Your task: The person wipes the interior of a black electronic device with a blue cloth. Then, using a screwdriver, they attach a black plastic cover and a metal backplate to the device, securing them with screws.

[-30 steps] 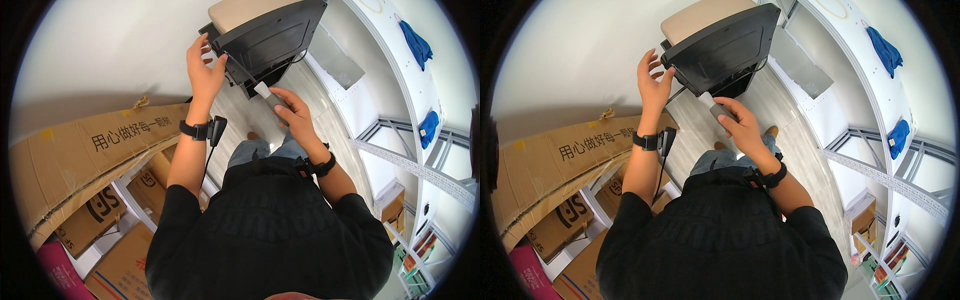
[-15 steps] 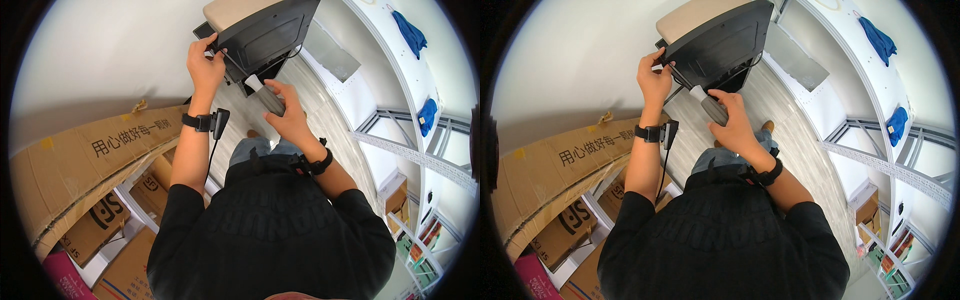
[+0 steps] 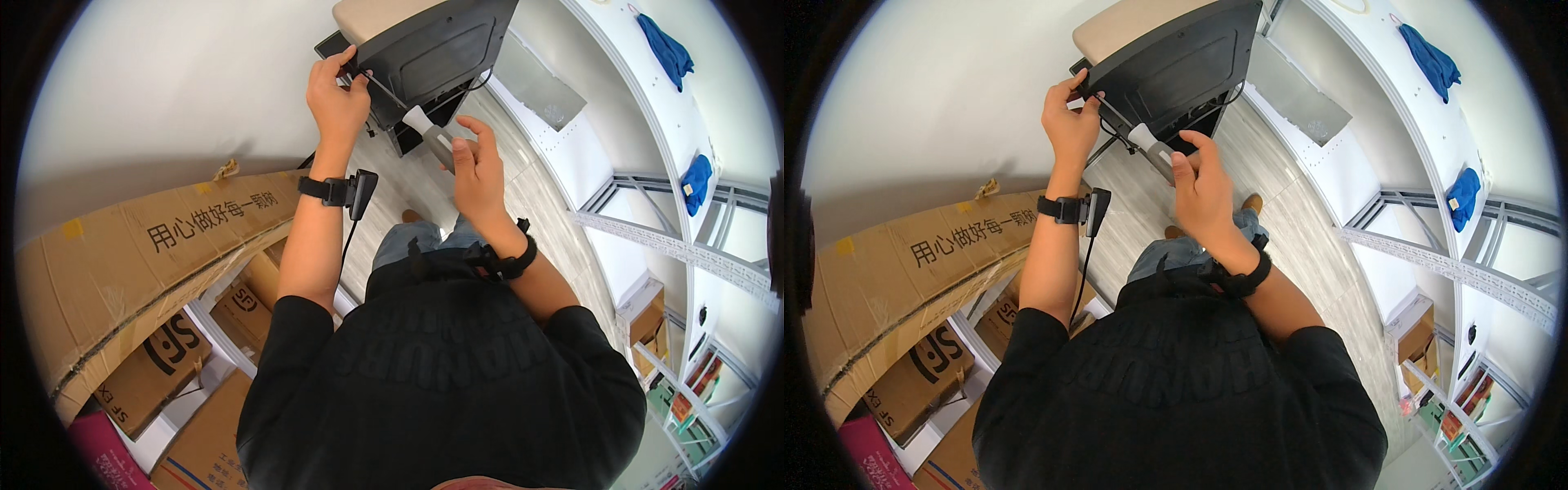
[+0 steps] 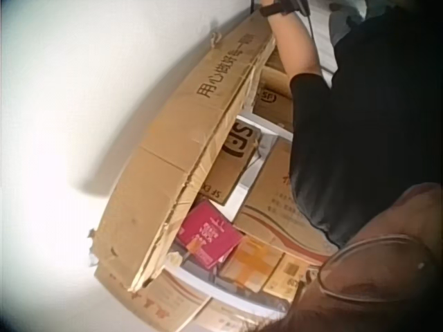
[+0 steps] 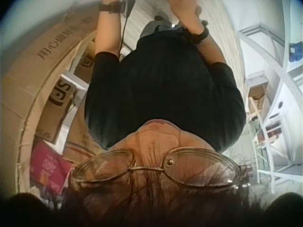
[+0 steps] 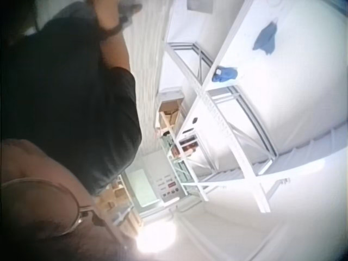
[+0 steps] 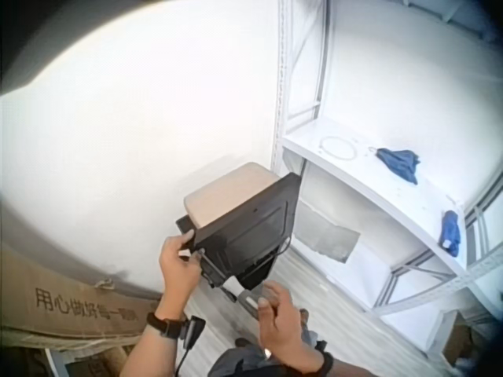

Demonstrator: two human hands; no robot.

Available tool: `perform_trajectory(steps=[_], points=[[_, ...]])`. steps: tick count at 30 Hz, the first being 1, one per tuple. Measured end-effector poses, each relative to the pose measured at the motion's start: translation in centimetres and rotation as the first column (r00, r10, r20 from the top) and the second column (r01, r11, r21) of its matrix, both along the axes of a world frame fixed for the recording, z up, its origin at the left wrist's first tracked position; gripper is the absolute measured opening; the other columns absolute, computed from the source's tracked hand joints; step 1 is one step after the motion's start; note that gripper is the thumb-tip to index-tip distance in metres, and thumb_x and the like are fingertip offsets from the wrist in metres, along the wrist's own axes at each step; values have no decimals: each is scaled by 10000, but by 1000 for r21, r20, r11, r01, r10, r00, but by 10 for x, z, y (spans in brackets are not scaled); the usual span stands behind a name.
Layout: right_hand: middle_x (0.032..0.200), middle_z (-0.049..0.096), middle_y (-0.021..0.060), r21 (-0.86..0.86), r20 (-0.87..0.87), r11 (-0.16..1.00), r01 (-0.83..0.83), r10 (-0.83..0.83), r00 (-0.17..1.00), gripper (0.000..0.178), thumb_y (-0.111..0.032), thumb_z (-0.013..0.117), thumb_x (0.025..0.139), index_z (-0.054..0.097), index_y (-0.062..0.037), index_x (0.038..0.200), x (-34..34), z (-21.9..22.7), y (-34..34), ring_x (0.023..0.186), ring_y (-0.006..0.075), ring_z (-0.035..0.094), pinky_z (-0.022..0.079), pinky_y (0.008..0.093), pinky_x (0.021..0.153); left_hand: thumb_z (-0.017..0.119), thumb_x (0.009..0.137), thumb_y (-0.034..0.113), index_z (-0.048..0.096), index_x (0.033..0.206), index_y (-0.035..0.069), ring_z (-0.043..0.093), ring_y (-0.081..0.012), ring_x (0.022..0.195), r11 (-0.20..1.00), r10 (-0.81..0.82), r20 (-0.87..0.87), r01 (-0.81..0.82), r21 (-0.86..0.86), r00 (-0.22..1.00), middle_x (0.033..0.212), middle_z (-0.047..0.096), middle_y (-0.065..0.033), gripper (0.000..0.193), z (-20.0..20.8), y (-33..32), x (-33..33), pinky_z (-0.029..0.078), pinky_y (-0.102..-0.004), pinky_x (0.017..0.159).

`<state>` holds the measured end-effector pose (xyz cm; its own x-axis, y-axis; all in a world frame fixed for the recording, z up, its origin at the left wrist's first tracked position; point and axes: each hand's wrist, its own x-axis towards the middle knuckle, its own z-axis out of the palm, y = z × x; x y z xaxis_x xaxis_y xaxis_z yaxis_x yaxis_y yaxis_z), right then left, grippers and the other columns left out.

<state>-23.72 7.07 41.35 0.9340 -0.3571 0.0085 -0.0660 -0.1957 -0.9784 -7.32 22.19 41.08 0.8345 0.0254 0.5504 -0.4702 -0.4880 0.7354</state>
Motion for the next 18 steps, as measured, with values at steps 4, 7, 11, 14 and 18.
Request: perform_trajectory(steps=[4, 7, 11, 14, 18], points=[[877, 579, 81, -146, 115, 989, 28, -12, 993, 501, -162, 683, 840, 410, -35, 1240, -1, 8, 8, 709, 203, 580, 460, 306, 661, 713, 669, -64, 674, 1034, 65, 631, -189, 775, 997, 9, 12, -10, 78, 1000, 899, 623, -86, 390, -2, 7, 4, 522, -280, 604], [871, 567, 76, -44, 100, 999, 29, -25, 995, 485, -151, 665, 855, 395, -38, 1241, -6, 18, 10, 719, 185, 570, 455, 301, 684, 733, 680, -49, 670, 1049, 63, 653, -192, 801, 997, 2, -13, -1, 84, 1000, 923, 636, -95, 391, -3, 7, 5, 522, -287, 626], [844, 571, 73, 38, 82, 998, 58, -61, 995, 411, -152, 627, 885, 419, -29, 1217, -6, 21, 10, 692, 153, 549, 443, 283, 673, 736, 680, -39, 671, 1055, 67, 654, -192, 808, 991, 33, 41, -38, 125, 999, 932, 638, -97, 395, -4, 6, 6, 530, -285, 623], [822, 567, 73, -11, 80, 997, 81, -79, 994, 373, -158, 600, 905, 430, -24, 1209, 1, 21, 3, 684, 146, 545, 435, 275, 661, 741, 681, -32, 671, 1058, 70, 654, -192, 810, 998, 9, -32, -7, 70, 999, 942, 641, -95, 397, -2, 3, 5, 533, -285, 624], [758, 546, 64, 51, -29, 998, -30, 32, 999, 357, -157, 587, 914, 433, -18, 1204, 6, 16, -2, 698, 149, 551, 435, 279, 659, 735, 692, -36, 668, 1068, 72, 654, -189, 813, 994, 0, 21, -3, 111, 1000, 958, 638, -94, 396, -6, 8, 8, 535, -282, 622]])
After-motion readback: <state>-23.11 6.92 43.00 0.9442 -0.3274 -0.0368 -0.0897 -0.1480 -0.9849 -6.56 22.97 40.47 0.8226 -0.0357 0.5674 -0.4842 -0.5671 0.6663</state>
